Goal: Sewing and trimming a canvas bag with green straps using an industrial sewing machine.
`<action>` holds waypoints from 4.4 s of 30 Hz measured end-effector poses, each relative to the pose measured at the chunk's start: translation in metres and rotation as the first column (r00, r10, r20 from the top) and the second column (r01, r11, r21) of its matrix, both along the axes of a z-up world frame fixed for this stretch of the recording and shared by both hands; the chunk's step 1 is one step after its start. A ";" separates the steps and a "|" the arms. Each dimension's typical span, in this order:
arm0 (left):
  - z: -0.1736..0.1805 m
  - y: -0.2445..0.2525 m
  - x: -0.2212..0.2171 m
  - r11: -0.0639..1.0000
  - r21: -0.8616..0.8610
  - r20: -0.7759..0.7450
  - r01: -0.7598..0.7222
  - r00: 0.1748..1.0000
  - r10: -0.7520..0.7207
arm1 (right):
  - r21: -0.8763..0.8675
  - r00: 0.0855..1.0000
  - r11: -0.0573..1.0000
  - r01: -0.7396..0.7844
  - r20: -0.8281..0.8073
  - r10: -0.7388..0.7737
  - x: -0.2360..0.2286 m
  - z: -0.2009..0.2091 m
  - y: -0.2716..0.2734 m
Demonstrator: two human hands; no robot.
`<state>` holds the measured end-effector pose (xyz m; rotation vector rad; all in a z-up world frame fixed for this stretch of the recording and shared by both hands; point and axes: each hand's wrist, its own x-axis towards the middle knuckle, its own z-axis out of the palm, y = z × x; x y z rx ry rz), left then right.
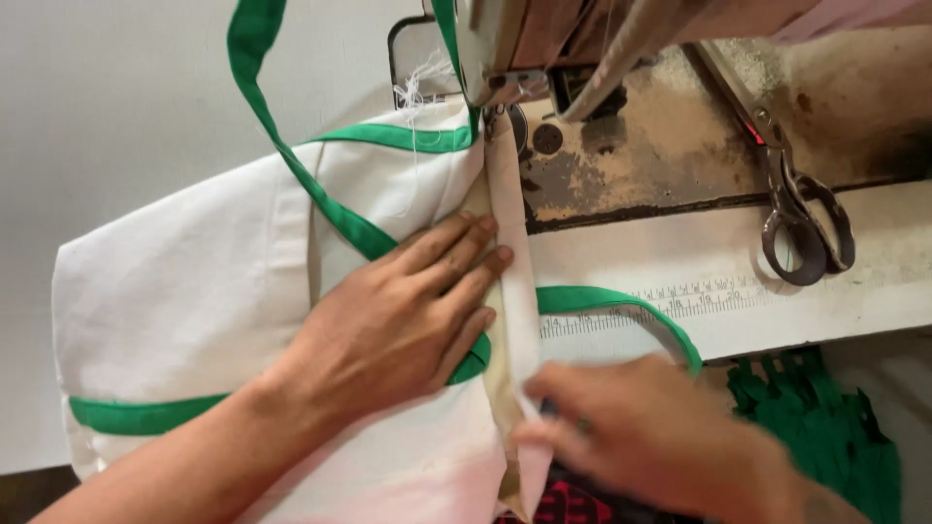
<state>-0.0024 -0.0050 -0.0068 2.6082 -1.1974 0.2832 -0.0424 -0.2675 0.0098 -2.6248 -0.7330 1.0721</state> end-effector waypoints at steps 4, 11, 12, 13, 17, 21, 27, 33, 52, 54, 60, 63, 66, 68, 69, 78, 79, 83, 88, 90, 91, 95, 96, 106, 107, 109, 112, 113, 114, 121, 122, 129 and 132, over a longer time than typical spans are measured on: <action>-0.001 0.003 0.005 0.997 -0.074 -0.072 0.036 0.997 -0.041 | 0.255 0.544 0.953 -0.165 0.830 -0.127 0.061 -0.005 -0.014; 0.043 0.026 0.053 0.890 0.444 0.154 -0.106 0.987 0.041 | 0.356 0.699 0.858 -0.370 0.715 0.005 0.091 -0.034 -0.006; 0.044 0.031 0.061 0.804 0.546 0.348 -0.233 0.937 0.035 | 0.334 0.679 0.864 -0.377 0.734 0.012 0.090 -0.035 -0.007; 0.043 0.023 0.056 0.803 0.545 0.358 -0.241 0.933 0.037 | 0.332 0.671 0.862 -0.383 0.741 0.013 0.089 -0.038 -0.008; 0.016 0.003 0.040 0.974 0.225 0.066 -0.012 0.998 -0.003 | 0.342 0.706 0.875 -0.342 0.708 -0.001 0.084 -0.040 -0.007; 0.000 0.004 0.029 1.000 -0.003 0.046 0.016 0.999 -0.016 | 0.367 0.708 0.865 -0.342 0.706 -0.021 0.081 -0.040 -0.007; 0.002 0.005 0.035 0.996 -0.028 0.033 0.082 0.996 -0.081 | 0.315 0.569 0.823 -0.473 0.822 0.013 0.085 -0.031 -0.005; 0.006 0.010 0.041 0.995 -0.043 -0.078 0.092 0.992 -0.096 | 0.336 0.650 0.860 -0.383 0.760 -0.007 0.085 -0.035 -0.004; 0.000 0.030 0.061 0.989 -0.077 -0.050 0.124 0.991 -0.128 | 0.453 0.743 0.824 -0.340 0.666 -0.059 0.115 -0.029 -0.002; 0.003 0.031 0.066 0.985 -0.114 0.001 0.127 0.992 -0.127 | 0.495 0.766 0.801 -0.336 0.639 -0.074 0.121 -0.029 -0.002; -0.002 0.034 0.080 0.991 -0.066 0.008 0.117 0.993 -0.116 | 0.542 0.815 0.802 -0.250 0.565 -0.127 0.127 -0.026 0.002; -0.004 0.037 0.089 0.992 -0.049 0.010 0.115 0.993 -0.115 | 0.350 0.869 0.937 -0.001 0.463 -0.172 0.132 -0.015 0.013; -0.007 0.038 0.095 0.991 -0.076 0.064 0.109 0.993 -0.104 | 0.631 0.931 0.775 -0.035 0.302 -0.203 0.140 -0.024 0.009; -0.008 0.039 0.099 0.993 -0.050 0.030 0.104 0.994 -0.102 | 0.622 0.924 0.783 -0.021 0.312 -0.223 0.145 -0.023 0.012; -0.008 0.039 0.100 0.995 -0.030 -0.002 0.099 0.995 -0.099 | 0.608 0.915 0.794 -0.005 0.322 -0.241 0.146 -0.022 0.012; 0.064 0.014 -0.014 0.984 -0.026 -0.155 0.176 0.972 -0.178 | 0.520 0.841 0.826 0.216 0.330 -0.428 0.124 0.026 0.002; 0.047 0.012 -0.034 0.984 -0.020 -0.158 0.177 0.971 -0.178 | 0.525 0.842 0.823 0.218 0.326 -0.431 0.108 0.028 -0.016; 0.025 0.005 -0.083 0.964 0.189 0.091 0.185 0.974 -0.205 | 0.219 0.717 0.969 0.115 0.657 -0.234 0.064 0.005 -0.066; 0.044 -0.003 -0.076 0.960 0.245 0.114 0.134 0.980 -0.166 | 0.298 0.756 0.906 0.299 0.506 -0.416 0.043 0.011 -0.061; 0.048 -0.005 -0.076 0.955 0.262 0.087 0.136 0.983 -0.164 | 0.544 0.593 0.834 0.092 0.643 -0.485 0.019 0.025 -0.051; 0.047 -0.006 -0.077 0.954 0.262 0.086 0.146 0.981 -0.174 | 0.544 0.589 0.833 0.101 0.642 -0.491 0.005 0.021 -0.045; 0.047 -0.008 -0.074 0.943 0.288 0.090 0.168 0.975 -0.201 | 0.673 0.631 0.673 0.308 0.385 -0.674 -0.037 0.005 -0.018; 0.048 -0.007 -0.074 0.942 0.287 0.086 0.175 0.974 -0.208 | 0.682 0.639 0.641 0.353 0.325 -0.698 -0.047 -0.001 -0.009; 0.059 0.031 0.040 0.999 0.049 -0.087 0.021 0.996 -0.017 | 0.794 0.466 0.476 0.379 0.280 -0.839 -0.042 0.009 -0.032; 0.060 0.032 0.043 0.966 0.196 -0.268 -0.170 0.938 0.219 | 0.801 0.506 0.472 0.368 0.253 -0.824 -0.042 0.011 -0.030; 0.057 0.038 0.044 0.870 0.377 -0.389 -0.318 0.798 0.460 | 0.815 0.545 0.459 0.355 0.219 -0.810 -0.038 0.010 -0.023; 0.059 0.053 0.034 0.899 0.043 -0.375 -0.436 0.827 0.419 | 0.835 0.590 0.388 0.390 0.096 -0.801 -0.014 0.008 -0.001; 0.064 0.056 0.023 0.826 -0.196 -0.413 -0.528 0.808 0.419 | 0.801 0.631 0.356 0.482 -0.036 -0.775 -0.004 0.010 0.009; 0.068 0.058 0.012 0.690 -0.417 -0.451 -0.592 0.794 0.408 | 0.753 0.653 0.330 0.569 -0.170 -0.738 0.006 0.012 0.020; 0.169 0.064 -0.006 0.627 0.044 -0.827 -0.778 0.323 0.459 | 0.665 0.707 0.264 0.699 -0.585 -0.398 0.091 0.020 0.112; 0.186 0.058 -0.007 0.571 0.346 -0.570 -0.745 0.317 0.758 | 0.605 0.639 0.223 0.764 -0.663 -0.391 0.095 0.019 0.128; 0.164 0.015 0.057 0.625 0.365 -0.155 -0.691 0.617 0.772 | 0.792 0.789 0.295 0.534 -0.342 -0.510 0.059 0.046 0.182; 0.120 0.040 0.110 0.662 0.387 -0.297 -0.643 0.592 0.749 | 0.828 0.856 0.388 0.404 -0.194 -0.479 0.062 0.027 0.179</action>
